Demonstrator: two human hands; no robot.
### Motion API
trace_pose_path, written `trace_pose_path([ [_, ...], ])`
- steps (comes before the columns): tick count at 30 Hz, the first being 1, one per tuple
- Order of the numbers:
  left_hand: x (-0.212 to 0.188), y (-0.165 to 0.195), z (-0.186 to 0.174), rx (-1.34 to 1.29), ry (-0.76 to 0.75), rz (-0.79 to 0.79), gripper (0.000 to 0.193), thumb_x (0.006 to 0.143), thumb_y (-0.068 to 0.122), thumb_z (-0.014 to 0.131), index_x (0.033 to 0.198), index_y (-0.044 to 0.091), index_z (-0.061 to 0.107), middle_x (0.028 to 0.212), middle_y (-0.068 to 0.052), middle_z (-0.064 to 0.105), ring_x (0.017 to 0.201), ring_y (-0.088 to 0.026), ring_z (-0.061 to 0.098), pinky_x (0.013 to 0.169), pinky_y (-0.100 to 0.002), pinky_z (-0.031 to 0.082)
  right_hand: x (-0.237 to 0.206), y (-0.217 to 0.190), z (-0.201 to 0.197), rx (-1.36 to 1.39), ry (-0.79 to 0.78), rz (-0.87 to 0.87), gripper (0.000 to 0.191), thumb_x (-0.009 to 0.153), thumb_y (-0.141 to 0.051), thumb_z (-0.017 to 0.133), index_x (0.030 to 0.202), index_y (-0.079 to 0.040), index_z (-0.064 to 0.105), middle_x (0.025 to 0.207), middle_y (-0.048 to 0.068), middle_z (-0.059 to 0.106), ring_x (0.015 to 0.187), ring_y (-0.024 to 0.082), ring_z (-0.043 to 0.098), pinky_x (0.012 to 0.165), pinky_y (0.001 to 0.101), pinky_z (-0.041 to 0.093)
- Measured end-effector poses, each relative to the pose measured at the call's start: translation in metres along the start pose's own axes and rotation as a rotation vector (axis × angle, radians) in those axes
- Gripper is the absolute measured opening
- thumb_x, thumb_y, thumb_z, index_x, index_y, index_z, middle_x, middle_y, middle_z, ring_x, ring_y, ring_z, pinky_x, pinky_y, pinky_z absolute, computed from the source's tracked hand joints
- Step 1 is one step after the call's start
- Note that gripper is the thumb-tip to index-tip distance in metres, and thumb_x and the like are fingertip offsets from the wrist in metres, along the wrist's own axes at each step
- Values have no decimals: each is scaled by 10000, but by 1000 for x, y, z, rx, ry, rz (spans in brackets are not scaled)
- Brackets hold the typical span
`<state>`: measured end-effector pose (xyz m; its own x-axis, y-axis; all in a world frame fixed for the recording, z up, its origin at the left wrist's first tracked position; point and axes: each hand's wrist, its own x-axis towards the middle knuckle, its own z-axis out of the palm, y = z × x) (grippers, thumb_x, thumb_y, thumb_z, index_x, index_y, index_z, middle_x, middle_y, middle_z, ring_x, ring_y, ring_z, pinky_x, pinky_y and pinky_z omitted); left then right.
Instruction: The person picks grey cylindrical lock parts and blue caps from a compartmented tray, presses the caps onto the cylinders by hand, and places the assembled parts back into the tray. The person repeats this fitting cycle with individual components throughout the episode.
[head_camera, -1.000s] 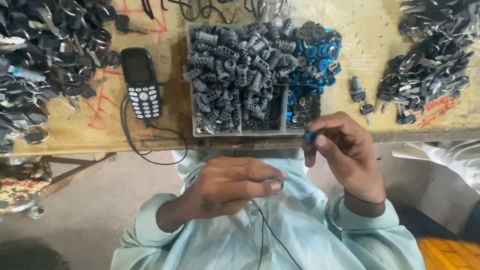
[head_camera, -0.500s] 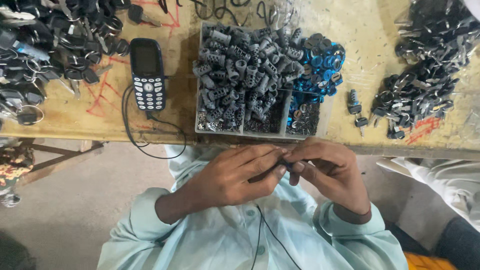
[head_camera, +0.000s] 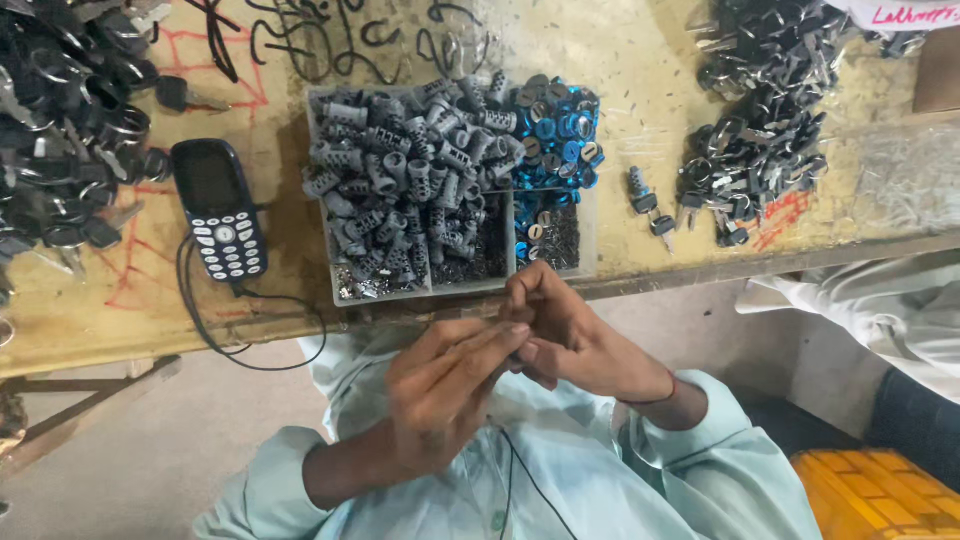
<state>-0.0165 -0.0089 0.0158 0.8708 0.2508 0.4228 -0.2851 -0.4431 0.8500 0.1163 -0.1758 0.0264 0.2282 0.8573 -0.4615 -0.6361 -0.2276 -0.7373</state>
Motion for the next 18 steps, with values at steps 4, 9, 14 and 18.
trace_pose_path([
  [4,-3,-9,6,17,-16,100,489,765,-81,792,1238,-41,671,1189,-128,729,1004,-279,677,824,-379,593,-14,-2,-6,-33,52,-59,507,992,-35,625,1425,-81,366,1041,34,555,857,113,590,675,274,535],
  [9,12,-17,3,48,84,98,403,847,-13,865,1205,16,683,1165,-62,720,1019,-246,669,862,-360,568,-44,-23,-71,-1484,1050,-161,193,1058,-89,712,1246,-66,674,1031,130,673,818,220,660,713,381,505],
  [14,20,-26,-1,-12,61,142,394,863,-50,812,1212,6,640,1219,-128,710,1111,-292,697,935,-385,594,-44,-2,-118,-1655,979,-275,284,966,-66,715,1201,2,572,1077,186,647,924,398,649,738,473,499],
  [18,17,-29,7,-116,27,131,405,894,-76,795,1245,-5,607,1187,-127,702,1074,-290,719,918,-383,608,-53,10,-132,-1468,930,-212,270,1014,-37,680,1259,-10,569,1099,165,658,888,337,666,772,455,510],
])
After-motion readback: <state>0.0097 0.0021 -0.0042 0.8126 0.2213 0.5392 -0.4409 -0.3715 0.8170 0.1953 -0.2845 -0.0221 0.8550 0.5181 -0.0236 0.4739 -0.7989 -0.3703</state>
